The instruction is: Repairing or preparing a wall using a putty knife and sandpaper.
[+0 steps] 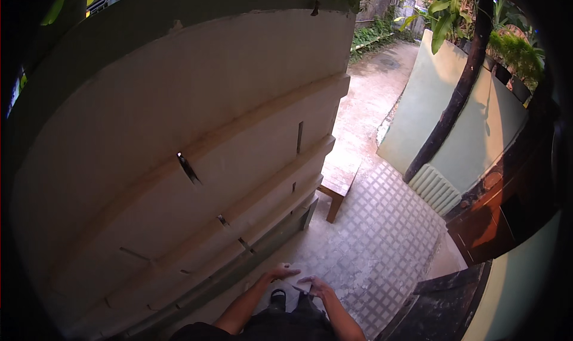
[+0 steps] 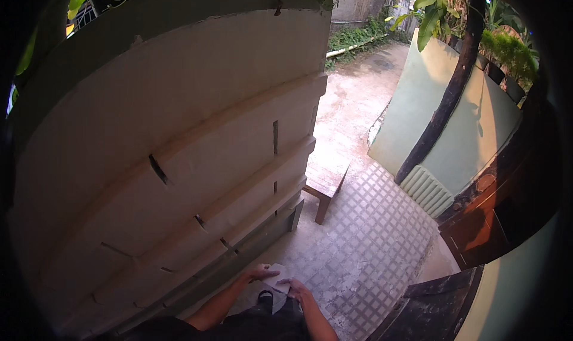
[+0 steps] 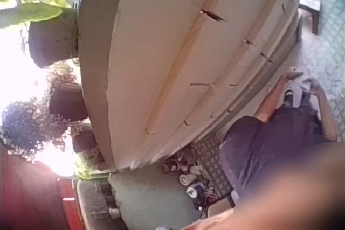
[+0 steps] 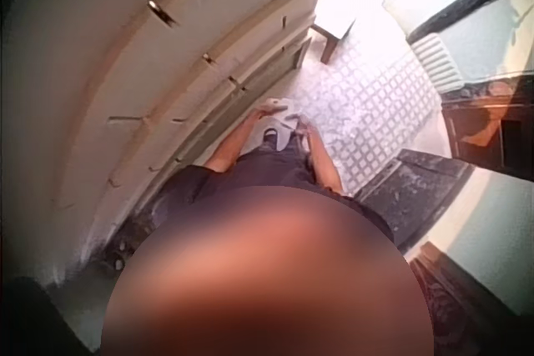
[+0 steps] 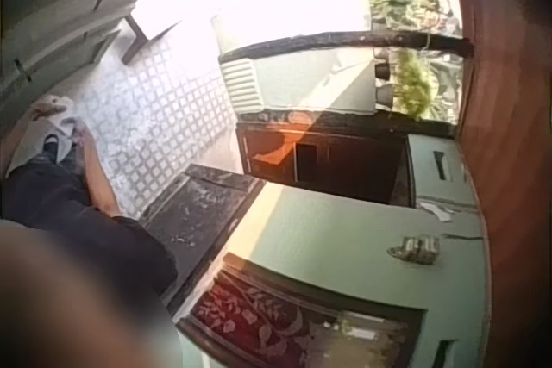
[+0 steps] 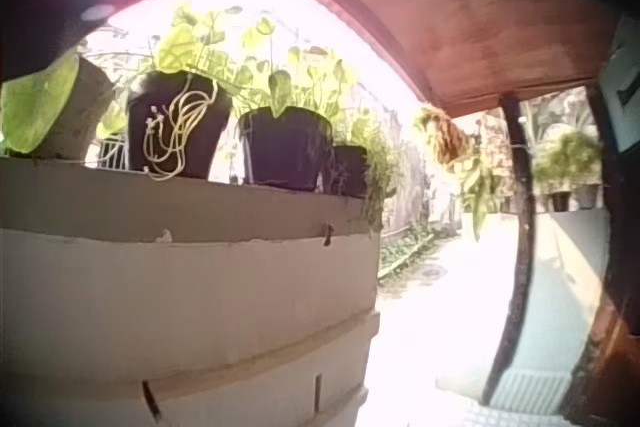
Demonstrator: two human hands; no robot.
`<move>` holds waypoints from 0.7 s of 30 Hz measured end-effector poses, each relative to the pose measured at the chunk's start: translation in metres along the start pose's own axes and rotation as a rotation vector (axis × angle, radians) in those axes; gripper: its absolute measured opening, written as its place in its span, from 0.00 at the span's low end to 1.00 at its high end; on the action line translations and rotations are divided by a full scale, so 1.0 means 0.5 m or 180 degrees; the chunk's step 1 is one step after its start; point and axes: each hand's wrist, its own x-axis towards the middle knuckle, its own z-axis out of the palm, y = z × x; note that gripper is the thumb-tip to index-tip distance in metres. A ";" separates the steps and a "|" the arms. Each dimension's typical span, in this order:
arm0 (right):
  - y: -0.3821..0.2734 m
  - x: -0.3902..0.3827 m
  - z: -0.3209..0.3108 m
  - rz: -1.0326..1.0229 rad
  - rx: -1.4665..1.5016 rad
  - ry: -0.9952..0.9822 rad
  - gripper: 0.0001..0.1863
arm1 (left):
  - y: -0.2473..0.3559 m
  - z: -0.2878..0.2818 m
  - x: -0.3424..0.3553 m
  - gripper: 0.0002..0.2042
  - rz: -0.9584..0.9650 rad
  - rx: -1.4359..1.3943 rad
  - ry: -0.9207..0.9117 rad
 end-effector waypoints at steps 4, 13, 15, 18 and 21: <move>-0.035 0.104 -0.058 0.0226 0.0027 0.0088 0.14 | 0.006 0.019 0.041 0.35 -0.0006 0.0245 0.0807; -0.638 0.127 -0.009 -0.2779 0.0643 0.0789 0.07 | -0.095 0.019 0.053 0.23 -0.0553 -0.1791 0.1096; -0.835 0.015 0.103 -0.3650 0.0280 0.1266 0.12 | -0.156 0.021 0.037 0.22 -0.0664 -0.1056 0.1118; -0.990 -0.161 0.311 -0.4305 -0.0257 0.1242 0.18 | -0.270 0.031 -0.023 0.20 -0.1211 -0.0502 0.1141; -1.046 -0.190 0.513 -0.5908 -0.0989 0.1530 0.28 | -0.403 0.059 -0.129 0.19 -0.1834 -0.0361 0.1034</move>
